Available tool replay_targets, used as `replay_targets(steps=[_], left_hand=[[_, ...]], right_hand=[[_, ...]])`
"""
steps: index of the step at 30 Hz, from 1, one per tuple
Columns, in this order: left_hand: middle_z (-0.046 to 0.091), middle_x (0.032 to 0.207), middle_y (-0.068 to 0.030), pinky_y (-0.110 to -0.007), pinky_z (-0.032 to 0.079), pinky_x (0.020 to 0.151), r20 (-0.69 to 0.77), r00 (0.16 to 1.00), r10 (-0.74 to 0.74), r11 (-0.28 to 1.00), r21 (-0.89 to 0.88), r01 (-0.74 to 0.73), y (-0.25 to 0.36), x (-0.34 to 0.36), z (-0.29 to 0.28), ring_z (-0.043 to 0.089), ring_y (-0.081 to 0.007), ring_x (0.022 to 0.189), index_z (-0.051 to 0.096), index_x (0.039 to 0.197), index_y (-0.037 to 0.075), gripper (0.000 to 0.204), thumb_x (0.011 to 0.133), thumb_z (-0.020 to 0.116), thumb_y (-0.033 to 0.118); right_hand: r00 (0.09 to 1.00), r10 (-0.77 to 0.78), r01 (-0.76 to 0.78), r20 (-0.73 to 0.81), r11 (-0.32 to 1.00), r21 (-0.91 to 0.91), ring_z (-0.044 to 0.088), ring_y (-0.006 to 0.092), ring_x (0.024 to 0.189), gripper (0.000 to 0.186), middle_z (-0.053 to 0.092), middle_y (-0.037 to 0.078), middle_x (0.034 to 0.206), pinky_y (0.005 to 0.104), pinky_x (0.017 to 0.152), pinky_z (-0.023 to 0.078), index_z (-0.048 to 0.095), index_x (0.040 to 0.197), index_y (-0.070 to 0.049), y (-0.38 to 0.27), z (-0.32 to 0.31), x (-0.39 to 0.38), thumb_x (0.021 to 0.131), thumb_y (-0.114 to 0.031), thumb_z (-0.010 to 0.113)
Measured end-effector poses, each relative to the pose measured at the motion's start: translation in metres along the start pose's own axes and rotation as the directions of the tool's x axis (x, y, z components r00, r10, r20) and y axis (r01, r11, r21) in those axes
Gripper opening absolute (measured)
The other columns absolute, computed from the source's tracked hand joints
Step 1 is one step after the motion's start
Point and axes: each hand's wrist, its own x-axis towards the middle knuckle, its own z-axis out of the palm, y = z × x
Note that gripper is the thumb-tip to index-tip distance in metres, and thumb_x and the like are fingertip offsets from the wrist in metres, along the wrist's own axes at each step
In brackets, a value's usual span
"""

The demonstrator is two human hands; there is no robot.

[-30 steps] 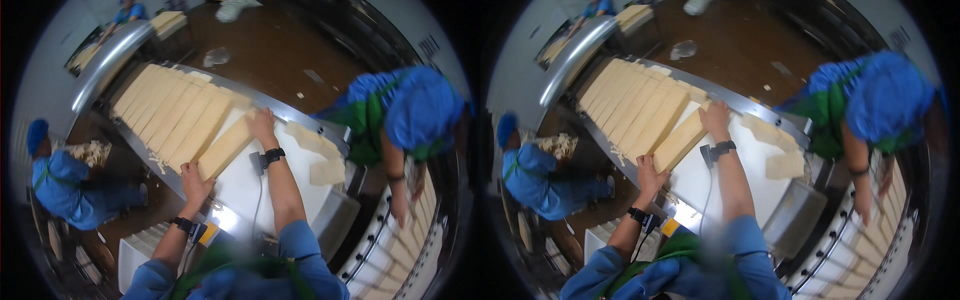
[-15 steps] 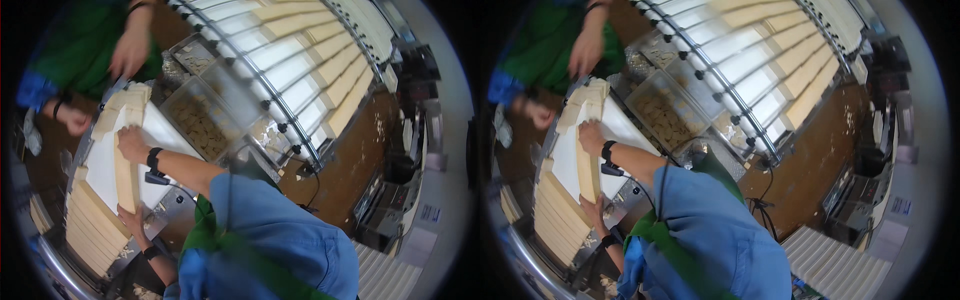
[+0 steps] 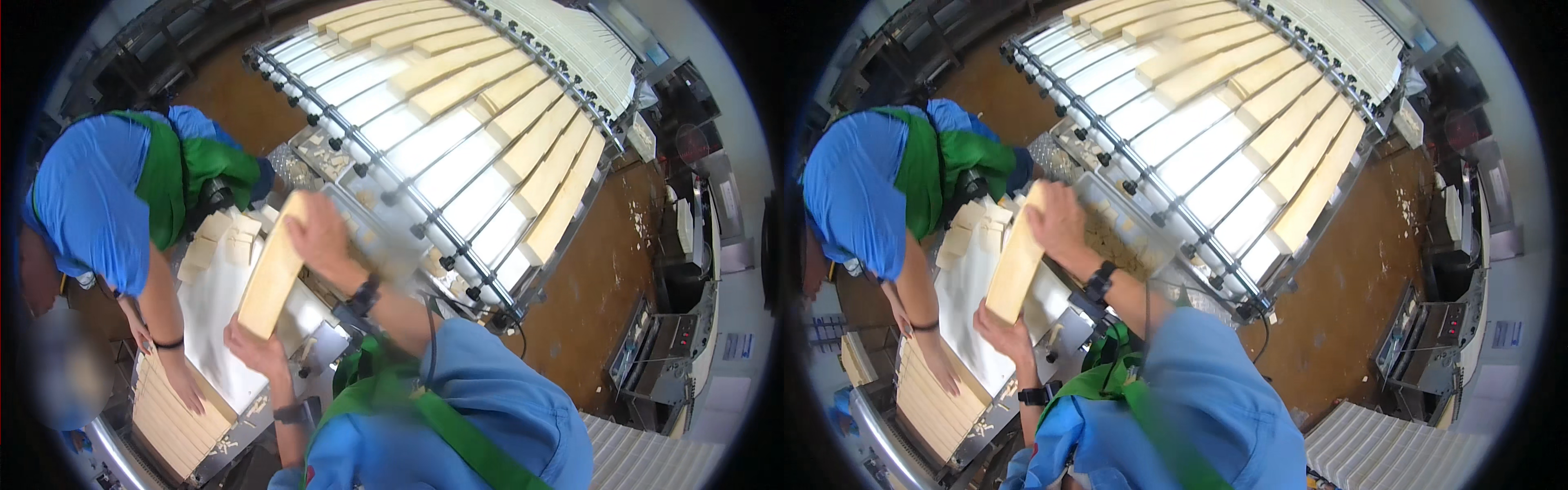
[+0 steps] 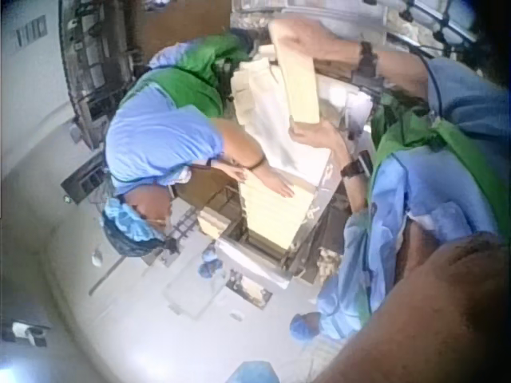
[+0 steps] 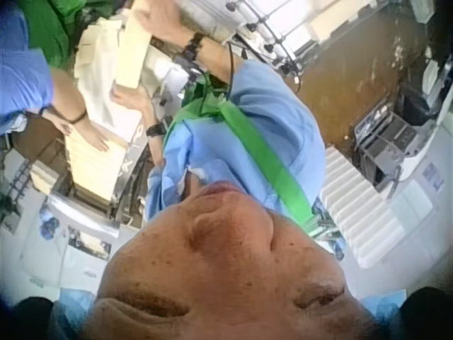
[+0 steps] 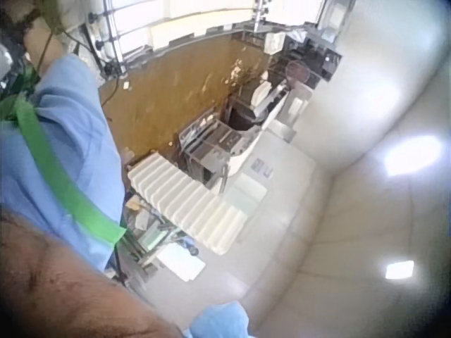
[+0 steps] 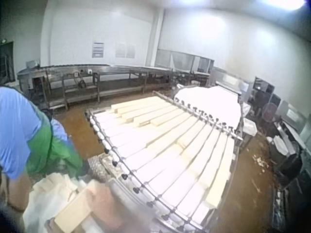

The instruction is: Moving strips of processed dough from a conveyor belt onto a collection rack.

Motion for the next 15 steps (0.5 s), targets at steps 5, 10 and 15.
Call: replay_targets(steps=[5, 10, 15], left_hand=[[0.049, 0.144, -0.0172, -0.048, 0.046, 0.108, 0.128, 0.987, 0.095, 0.995, -0.046, -0.089, 0.137, 0.037, 0.050, 0.048, -0.0403, 0.134, 0.056, 0.146, 0.016, 0.078, 0.073, 0.076, -0.002], [0.050, 0.138, -0.0180, -0.051, 0.052, 0.097, 0.352, 0.883, 0.310, 0.951, -0.123, -0.284, 0.252, 0.065, 0.085, 0.055, -0.0444, 0.119, 0.053, 0.146, 0.019, 0.080, 0.074, 0.086, 0.008], [0.052, 0.132, -0.0176, -0.052, 0.056, 0.085, 0.492, 0.791, 0.363, 0.927, -0.108, -0.359, 0.314, 0.080, 0.129, 0.061, -0.0455, 0.108, 0.051, 0.143, 0.016, 0.084, 0.071, 0.094, 0.021]], right_hand=[[0.943, -0.009, -0.044, -0.332, 0.987, -0.152, 0.063, 0.0399, 0.104, 0.044, 0.066, 0.017, 0.112, 0.0523, 0.089, 0.051, 0.062, 0.129, -0.004, 0.098, -0.083, 0.081, 0.095, -0.031, 0.069], [0.893, 0.133, -0.241, -0.429, 0.948, -0.208, 0.066, 0.0407, 0.112, 0.044, 0.070, 0.019, 0.123, 0.0516, 0.095, 0.052, 0.065, 0.130, -0.005, 0.190, -0.161, 0.149, 0.100, -0.037, 0.063], [0.888, 0.389, -0.451, -0.244, 0.840, -0.302, 0.066, 0.0400, 0.120, 0.053, 0.071, 0.022, 0.125, 0.0545, 0.103, 0.047, 0.065, 0.133, -0.004, 0.257, -0.194, 0.194, 0.098, -0.044, 0.064]])
